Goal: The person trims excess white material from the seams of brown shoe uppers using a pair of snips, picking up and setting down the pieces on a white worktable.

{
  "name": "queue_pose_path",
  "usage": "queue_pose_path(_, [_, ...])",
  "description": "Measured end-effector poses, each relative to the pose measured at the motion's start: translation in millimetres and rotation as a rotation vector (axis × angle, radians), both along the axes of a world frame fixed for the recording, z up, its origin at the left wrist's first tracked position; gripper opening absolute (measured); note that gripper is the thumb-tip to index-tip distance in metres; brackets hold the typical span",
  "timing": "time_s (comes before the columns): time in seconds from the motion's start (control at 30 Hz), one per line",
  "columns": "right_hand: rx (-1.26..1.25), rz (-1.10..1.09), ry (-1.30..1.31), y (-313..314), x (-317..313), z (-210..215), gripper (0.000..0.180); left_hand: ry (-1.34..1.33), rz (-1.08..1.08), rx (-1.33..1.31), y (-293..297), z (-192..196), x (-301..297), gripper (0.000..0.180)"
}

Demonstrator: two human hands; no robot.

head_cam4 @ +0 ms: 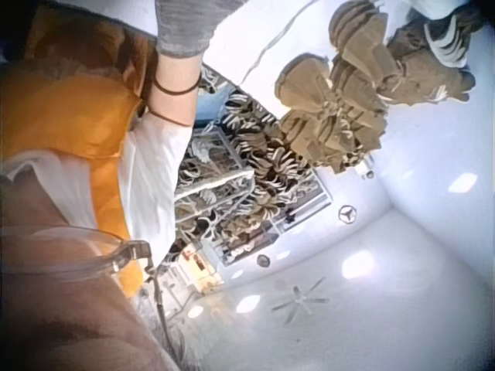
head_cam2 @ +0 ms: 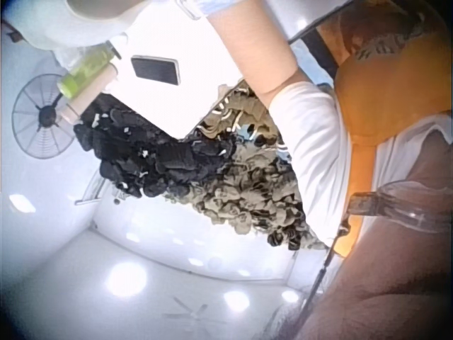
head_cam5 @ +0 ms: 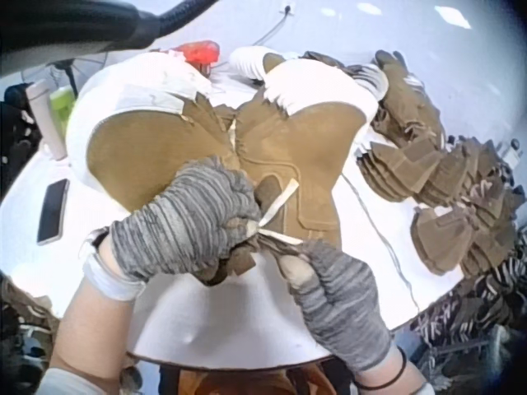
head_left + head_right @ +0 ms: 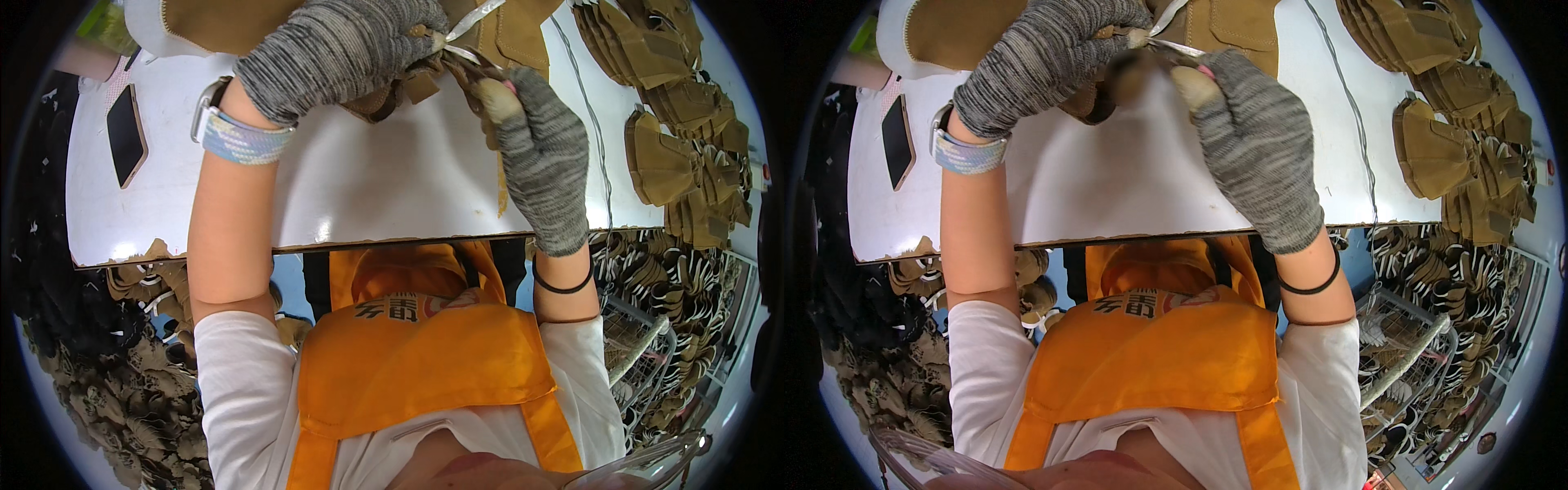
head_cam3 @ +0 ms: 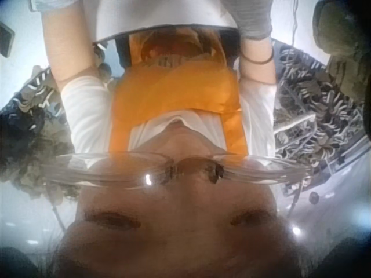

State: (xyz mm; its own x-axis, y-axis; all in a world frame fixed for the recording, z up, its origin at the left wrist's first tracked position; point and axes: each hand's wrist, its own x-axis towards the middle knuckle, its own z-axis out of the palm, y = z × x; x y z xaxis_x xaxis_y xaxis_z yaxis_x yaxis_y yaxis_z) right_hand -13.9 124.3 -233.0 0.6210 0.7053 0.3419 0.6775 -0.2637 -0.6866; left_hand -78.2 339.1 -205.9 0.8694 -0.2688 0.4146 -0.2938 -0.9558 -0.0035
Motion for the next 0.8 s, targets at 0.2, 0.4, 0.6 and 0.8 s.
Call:
queue_pose_path(0.2, [-0.017, -0.064, -0.211, 7.0, 18.1, -18.6, 0.02, 0.111, -0.097, -0.141, 8.0, 4.7, 5.3, 0.022])
queue_pose_path(0.4, [0.1, -0.005, -0.372, 6.8, 20.1, -22.0, 0.02, 0.019, -0.11, -0.199, 11.2, -7.2, 8.0, 0.02])
queue_pose_path(0.6, [0.097, -0.024, -0.442, 3.8, 22.2, -26.0, 0.022, -0.02, -0.131, -0.279, 14.4, -15.8, 11.8, 0.022])
queue_pose_path(0.8, [0.047, -0.011, -0.424, 3.3, 20.6, -20.0, 0.022, 0.078, -0.093, -0.227, 13.5, -7.5, 11.2, 0.02])
